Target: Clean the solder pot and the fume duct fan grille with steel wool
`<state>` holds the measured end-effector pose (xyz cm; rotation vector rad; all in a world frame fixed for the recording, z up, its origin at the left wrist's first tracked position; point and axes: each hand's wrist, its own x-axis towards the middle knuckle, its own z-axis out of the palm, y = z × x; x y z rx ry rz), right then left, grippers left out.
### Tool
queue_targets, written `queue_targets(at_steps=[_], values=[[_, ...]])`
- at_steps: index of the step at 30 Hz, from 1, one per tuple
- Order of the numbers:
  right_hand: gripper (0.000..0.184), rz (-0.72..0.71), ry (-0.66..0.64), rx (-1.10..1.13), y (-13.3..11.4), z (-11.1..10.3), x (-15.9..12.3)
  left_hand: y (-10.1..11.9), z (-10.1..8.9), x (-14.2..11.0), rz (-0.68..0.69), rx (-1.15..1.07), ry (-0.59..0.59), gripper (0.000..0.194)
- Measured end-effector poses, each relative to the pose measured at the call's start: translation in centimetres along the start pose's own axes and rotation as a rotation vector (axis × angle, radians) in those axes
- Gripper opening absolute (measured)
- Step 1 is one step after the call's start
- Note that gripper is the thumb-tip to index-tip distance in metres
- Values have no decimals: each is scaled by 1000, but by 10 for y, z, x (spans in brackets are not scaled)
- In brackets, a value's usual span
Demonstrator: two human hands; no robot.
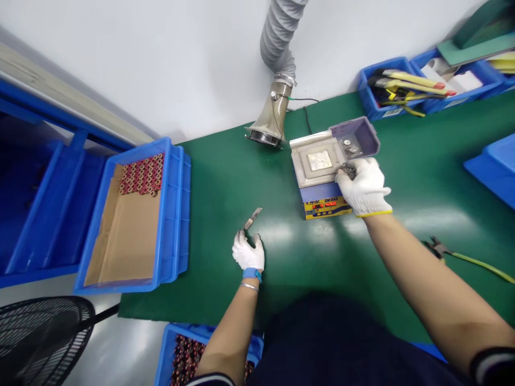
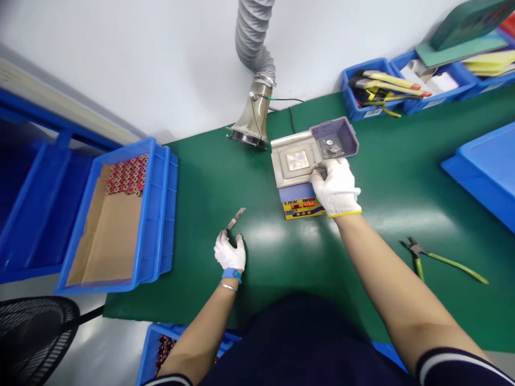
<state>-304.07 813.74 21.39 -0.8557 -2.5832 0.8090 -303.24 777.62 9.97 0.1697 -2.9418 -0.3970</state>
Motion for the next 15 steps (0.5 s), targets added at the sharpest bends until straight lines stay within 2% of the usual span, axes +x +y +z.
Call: queue_targets(at_steps=[4,9,15], values=[[43,83,31,-90,-5,5,-3,6,-4,0,10,20,-26,56],[46,105,-27,-176,-13,3,-7,10,-7,-3,-2,11,-49,58],[44,185,2,-216,-22,5,4,10,-6,-4,0,-5,-80,58]])
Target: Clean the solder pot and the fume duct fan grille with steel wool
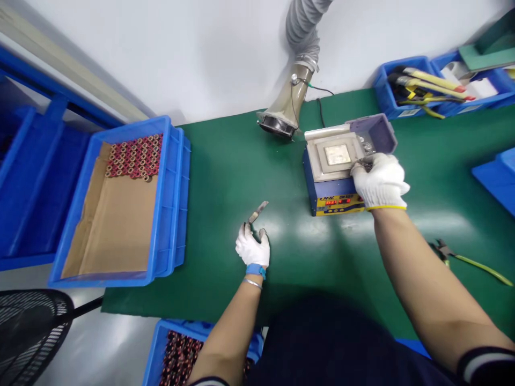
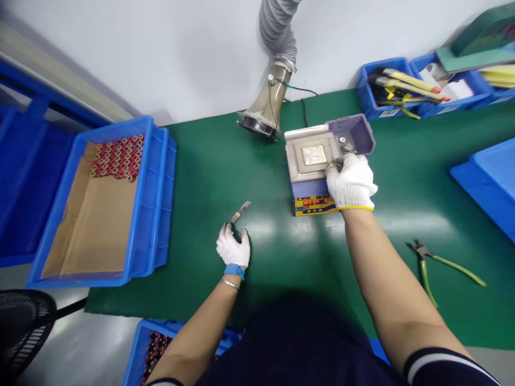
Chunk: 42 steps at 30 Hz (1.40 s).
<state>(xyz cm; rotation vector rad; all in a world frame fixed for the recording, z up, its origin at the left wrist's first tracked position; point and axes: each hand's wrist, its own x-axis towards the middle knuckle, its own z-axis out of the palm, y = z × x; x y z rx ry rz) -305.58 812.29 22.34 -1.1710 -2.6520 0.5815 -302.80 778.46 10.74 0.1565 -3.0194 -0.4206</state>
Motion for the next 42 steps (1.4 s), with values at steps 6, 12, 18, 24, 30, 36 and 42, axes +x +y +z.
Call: queue_targets(at_steps=[6,12,18,24,30,36,42], values=[[45,25,-59,-62,-16,4,0,0,1,-1,-7,-10,-10,59],[43,74,-58,-126,-29,-3,-8,-1,5,-3,14,-21,14,58],[44,65,-50,-126,-32,-2,-13,0,5,-4,17,-44,19,58],[44,43,-83,-224,-32,-7,-14,-1,6,-4,24,-41,31,58],[44,21,-100,-285,-41,-10,-19,-3,8,-4,38,-37,60,59],[43,70,-81,-313,-41,-9,-17,-3,9,-4,34,-28,46,59],[44,47,-115,-331,-43,-10,-14,-3,9,-3,36,-37,47,60]])
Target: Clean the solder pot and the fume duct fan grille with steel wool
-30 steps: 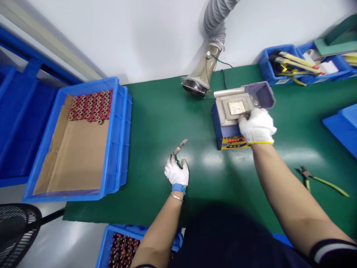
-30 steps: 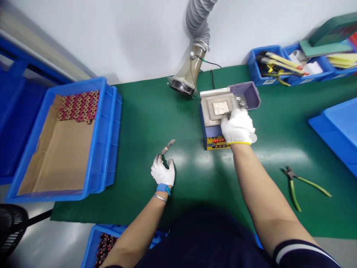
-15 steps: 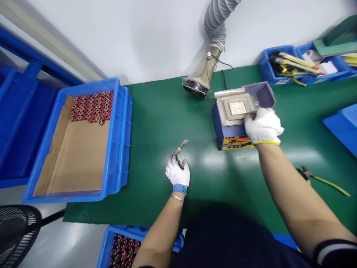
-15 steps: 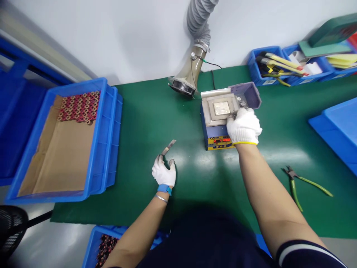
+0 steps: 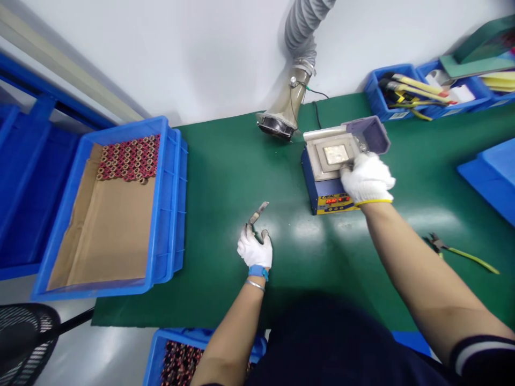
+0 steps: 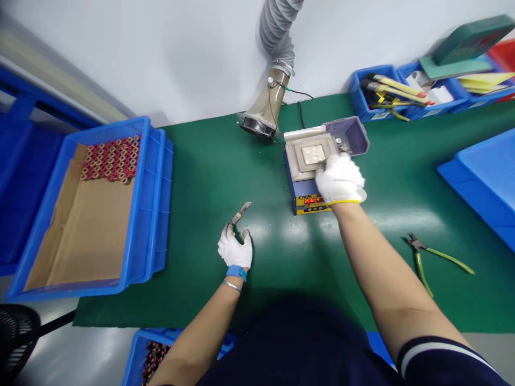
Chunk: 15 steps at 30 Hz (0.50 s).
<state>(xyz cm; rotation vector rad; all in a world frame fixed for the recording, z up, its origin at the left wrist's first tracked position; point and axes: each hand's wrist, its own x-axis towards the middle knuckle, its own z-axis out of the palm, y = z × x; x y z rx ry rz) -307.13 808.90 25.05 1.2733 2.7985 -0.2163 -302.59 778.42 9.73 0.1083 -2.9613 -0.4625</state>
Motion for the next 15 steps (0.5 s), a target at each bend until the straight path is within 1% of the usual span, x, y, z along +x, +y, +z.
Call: queue_targets(at_steps=[2,3,7,11,15], values=[[42,57,14,-14,1,0,1,0,0,0,3,-2,2,59],[42,56,16,-18,1,0,2,0,0,0,5,-3,5,59],[42,-30,-11,-4,0,-1,1,-1,1,0,16,-3,24,59],[41,35,-6,-11,-1,-4,-1,-2,2,0,25,-2,30,58],[42,-44,-10,3,-7,-1,-3,-1,1,1,23,5,21,58]])
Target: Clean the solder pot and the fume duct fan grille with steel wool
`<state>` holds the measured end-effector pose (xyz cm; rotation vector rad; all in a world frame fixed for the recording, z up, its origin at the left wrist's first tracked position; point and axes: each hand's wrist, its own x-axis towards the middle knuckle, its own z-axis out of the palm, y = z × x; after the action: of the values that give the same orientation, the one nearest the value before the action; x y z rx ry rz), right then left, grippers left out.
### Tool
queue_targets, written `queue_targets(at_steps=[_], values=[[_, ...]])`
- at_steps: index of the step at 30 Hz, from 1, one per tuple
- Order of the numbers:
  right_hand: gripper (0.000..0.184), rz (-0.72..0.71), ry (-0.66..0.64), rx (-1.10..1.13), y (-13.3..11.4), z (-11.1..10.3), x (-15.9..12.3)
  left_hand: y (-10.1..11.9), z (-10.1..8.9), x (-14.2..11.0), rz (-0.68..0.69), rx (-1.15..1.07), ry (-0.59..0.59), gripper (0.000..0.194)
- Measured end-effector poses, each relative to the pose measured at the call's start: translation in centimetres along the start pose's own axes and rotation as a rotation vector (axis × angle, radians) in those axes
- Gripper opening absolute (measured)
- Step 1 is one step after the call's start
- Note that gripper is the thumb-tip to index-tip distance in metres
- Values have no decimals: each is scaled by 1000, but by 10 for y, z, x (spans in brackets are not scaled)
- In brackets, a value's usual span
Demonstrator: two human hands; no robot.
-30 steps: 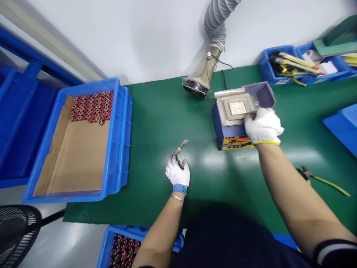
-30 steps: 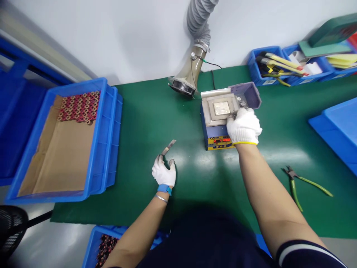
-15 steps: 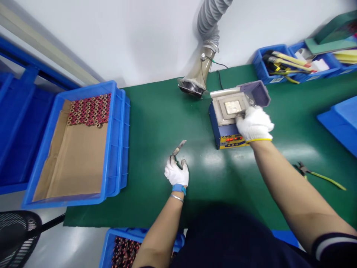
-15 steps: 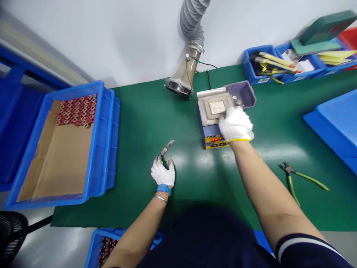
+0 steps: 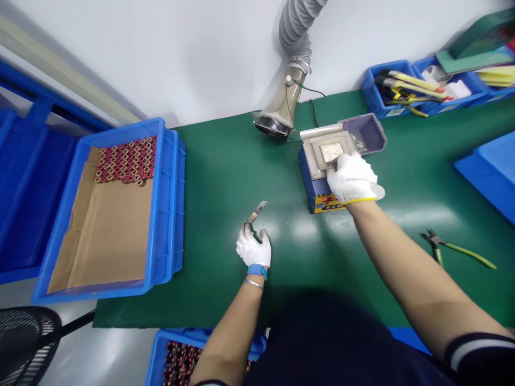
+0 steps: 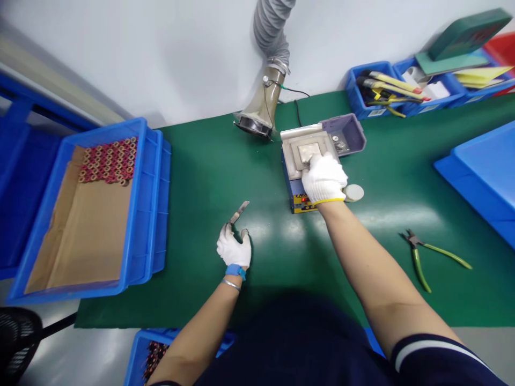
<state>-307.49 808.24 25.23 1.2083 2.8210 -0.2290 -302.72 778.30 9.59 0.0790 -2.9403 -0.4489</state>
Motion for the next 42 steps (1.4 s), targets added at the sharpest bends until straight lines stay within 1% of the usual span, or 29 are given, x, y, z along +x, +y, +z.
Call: queue_targets(at_steps=[2,4,6,8,10,11,13,16,19,23,25,28,32,35,38,42], values=[[42,-2,6,20,7,2,5,0,0,0,2,0,-3,59],[41,28,29,63,23,3,13,0,-1,0,3,-3,-6,59],[38,44,66,175,43,4,21,0,-1,0,2,-5,-5,59],[39,68,114,337,60,7,26,0,-1,0,-3,-6,-5,59],[45,109,162,457,70,12,26,1,-2,1,-7,-5,-12,59],[47,115,183,482,72,15,25,1,-3,1,-10,-3,-18,59],[45,68,203,478,70,21,21,2,-4,2,-17,2,-27,59],[40,-19,222,412,62,28,15,2,-5,3,-18,6,-28,58],[41,-11,235,370,56,30,13,1,-5,4,-12,9,-25,59],[41,-18,251,386,52,28,13,-1,-3,4,-10,12,-25,59],[40,-18,231,381,50,26,12,-2,-2,3,-7,13,-20,59],[40,-35,167,326,50,25,7,-2,-2,3,0,15,-12,58],[46,-96,120,235,54,25,-5,1,-4,3,-11,14,-20,58],[50,-107,86,177,57,21,-7,2,-5,3,-11,16,-34,58],[45,-100,36,148,54,12,-2,3,-5,3,-9,14,-29,58],[38,-89,29,60,42,2,2,4,-4,1,-20,2,-41,58]])
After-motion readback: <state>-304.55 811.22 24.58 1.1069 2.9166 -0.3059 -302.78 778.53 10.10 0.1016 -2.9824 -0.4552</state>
